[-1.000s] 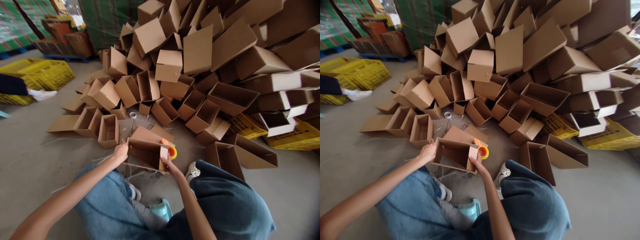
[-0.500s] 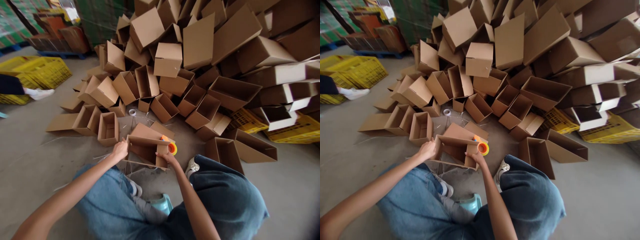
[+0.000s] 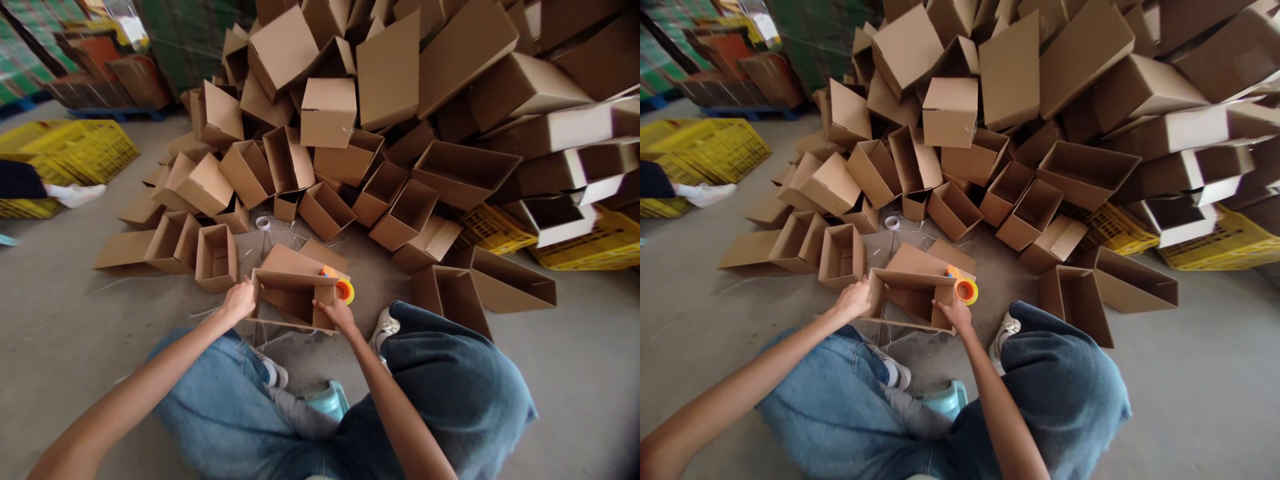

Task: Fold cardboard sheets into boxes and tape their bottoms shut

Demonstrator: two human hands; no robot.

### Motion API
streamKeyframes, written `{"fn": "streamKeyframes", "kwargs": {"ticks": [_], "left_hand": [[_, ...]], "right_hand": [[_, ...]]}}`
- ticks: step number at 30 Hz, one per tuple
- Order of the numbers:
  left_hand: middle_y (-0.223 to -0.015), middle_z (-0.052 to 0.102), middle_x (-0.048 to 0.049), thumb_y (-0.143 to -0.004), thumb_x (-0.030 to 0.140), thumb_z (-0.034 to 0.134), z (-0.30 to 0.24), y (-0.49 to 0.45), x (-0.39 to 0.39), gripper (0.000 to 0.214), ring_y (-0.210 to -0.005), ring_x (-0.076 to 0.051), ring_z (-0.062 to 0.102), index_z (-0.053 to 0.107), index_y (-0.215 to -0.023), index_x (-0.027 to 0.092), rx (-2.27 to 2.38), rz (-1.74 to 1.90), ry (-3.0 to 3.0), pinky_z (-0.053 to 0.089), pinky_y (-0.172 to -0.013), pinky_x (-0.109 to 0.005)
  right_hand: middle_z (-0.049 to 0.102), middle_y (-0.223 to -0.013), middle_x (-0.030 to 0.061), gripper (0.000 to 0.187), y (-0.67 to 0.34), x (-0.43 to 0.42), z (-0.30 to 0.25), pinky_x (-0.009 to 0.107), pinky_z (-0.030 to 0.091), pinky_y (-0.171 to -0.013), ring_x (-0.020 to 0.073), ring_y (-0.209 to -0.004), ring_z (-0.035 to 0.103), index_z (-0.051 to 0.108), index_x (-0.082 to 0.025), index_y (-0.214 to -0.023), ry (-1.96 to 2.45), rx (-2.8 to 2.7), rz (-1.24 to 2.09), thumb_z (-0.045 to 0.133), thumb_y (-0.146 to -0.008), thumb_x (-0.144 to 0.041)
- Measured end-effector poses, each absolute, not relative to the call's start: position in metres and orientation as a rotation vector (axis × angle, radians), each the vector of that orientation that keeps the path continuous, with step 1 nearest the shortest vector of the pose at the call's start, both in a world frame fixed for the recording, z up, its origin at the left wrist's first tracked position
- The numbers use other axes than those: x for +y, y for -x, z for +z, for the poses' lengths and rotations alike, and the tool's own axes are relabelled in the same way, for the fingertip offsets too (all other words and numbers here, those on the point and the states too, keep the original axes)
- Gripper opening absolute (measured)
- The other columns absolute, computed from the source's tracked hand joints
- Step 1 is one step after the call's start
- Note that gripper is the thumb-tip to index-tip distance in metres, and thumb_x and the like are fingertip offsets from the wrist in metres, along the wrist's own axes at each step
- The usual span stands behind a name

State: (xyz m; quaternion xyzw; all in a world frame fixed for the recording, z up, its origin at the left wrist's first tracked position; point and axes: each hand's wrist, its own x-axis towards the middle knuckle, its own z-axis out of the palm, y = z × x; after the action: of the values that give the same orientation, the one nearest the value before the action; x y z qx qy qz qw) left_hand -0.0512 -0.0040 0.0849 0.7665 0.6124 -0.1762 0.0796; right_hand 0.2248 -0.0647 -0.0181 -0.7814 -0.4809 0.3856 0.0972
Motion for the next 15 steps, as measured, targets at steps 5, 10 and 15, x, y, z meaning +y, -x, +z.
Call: {"fn": "streamKeyframes", "kwargs": {"ticks": [5, 10, 15], "left_hand": [[-0.102, 0.07, -0.0261, -0.078, 0.009, 0.046, 0.087, 0.047, -0.007, 0.053, -0.097, -0.031, 0.068, 0.049, -0.128, -0.009, 1.83, -0.544, -2.312, 0.053, -0.079, -0.033], [-0.106, 0.066, -0.0319, -0.077, 0.009, 0.05, 0.082, 0.011, -0.019, 0.058, -0.098, -0.031, 0.068, 0.045, -0.13, -0.015, 1.86, -0.64, -2.339, 0.052, -0.08, -0.033], [-0.104, 0.069, -0.0277, -0.093, 0.04, 0.026, 0.089, 0.009, 0.001, 0.061, -0.1, -0.032, 0.067, 0.068, -0.103, -0.002, 1.723, -0.604, -2.227, 0.05, -0.081, -0.035]], "right_hand": [[0.068, -0.112, 0.0156, 0.074, -0.224, -0.065, -0.014, 0.034, 0.049, -0.08, 0.0319, -0.107, 0.063, 0.05, -0.018, -0.131, 2.295, -1.43, 1.14, 0.058, -0.076, -0.066], [0.068, -0.113, 0.0141, 0.067, -0.226, -0.065, -0.015, 0.034, 0.048, -0.08, 0.0317, -0.107, 0.063, 0.055, -0.02, -0.126, 2.279, -1.438, 1.153, 0.058, -0.076, -0.066], [0.068, -0.112, 0.0157, 0.065, -0.227, -0.063, -0.016, 0.034, 0.049, -0.079, 0.0317, -0.106, 0.064, 0.059, -0.018, -0.117, 2.289, -1.451, 1.173, 0.057, -0.075, -0.067]]}}
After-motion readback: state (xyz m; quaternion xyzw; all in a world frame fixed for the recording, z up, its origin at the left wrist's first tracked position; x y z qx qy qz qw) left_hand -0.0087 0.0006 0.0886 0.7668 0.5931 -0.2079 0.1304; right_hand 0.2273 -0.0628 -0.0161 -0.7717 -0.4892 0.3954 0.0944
